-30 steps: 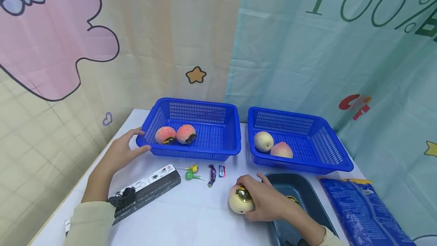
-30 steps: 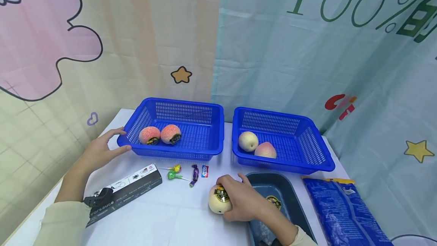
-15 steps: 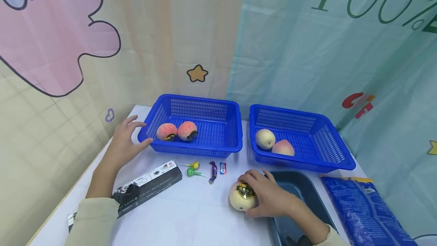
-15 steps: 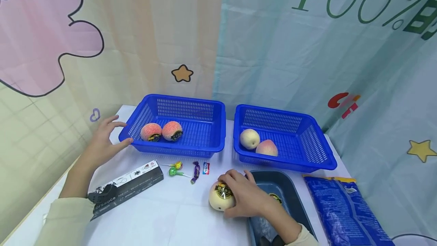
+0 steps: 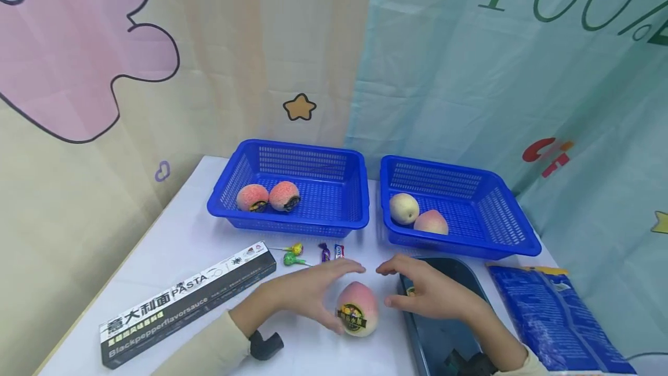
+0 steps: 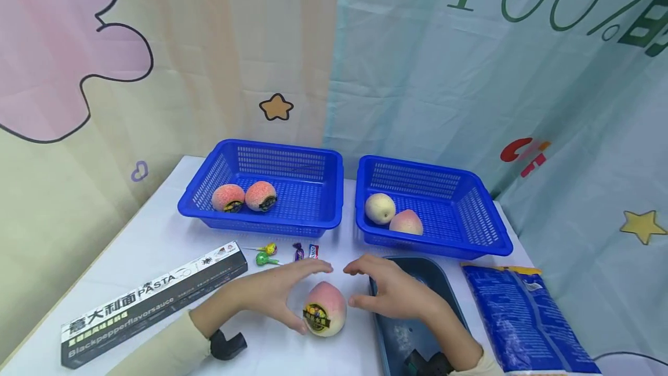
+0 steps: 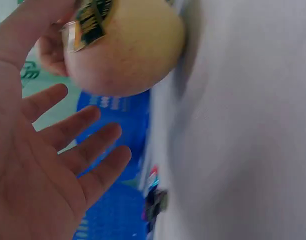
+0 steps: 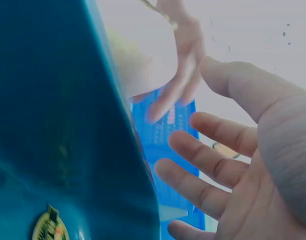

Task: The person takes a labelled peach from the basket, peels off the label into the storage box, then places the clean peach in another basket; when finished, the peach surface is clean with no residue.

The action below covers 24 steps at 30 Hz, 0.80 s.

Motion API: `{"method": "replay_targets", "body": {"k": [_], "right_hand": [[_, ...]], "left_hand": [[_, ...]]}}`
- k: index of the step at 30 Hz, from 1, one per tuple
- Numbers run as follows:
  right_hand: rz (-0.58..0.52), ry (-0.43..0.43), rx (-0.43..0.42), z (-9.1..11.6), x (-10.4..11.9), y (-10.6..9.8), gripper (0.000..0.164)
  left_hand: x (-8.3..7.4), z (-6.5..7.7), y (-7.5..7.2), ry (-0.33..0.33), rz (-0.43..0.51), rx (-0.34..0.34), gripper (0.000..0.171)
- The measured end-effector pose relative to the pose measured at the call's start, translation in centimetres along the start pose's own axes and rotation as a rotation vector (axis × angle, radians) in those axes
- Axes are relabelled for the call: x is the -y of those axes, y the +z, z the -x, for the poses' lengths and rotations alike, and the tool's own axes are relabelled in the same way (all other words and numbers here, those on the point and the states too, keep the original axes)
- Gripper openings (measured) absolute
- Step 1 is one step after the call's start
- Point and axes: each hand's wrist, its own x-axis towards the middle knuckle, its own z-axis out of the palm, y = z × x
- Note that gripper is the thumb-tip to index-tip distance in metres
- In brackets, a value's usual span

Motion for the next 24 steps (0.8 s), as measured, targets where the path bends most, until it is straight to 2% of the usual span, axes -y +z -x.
{"method": "replay_targets", "body": {"k": [3,6,11,14,21,24], "right_hand": [[-0.017,-0.037,0.026,-0.1,0.2,0.6,0.037],[-0.011,-0.046,0.025,-0.1,0.4,0.9,0.035],[-0.003,-0.019,0.001,0.1,0.3,0.8,0.028],[-0.004,-0.007,-0.007,0.1,0.2,0.7,0.026],[0.004,-0.008,-0.021,0.1,0.0,0.7,0.025],[0.011,-0.009,-0.028,0.1,0.1,0.7,0.023]], "left_hand": [[0.6,-1.2,2.2,0.031,0.057,0.067,0.085],[0.8,-1.7,3.2,0.043,0.091,0.035,0.08],[0.9,-2.1,3.3,0.073,0.093,-0.05,0.065],[1.0,-2.2,3.1,0.097,0.095,-0.051,0.057],[1.2,-2.0,2.9,0.079,0.079,-0.005,0.088],[1.3,-2.1,3.0,0.058,0.053,-0.015,0.092]]}}
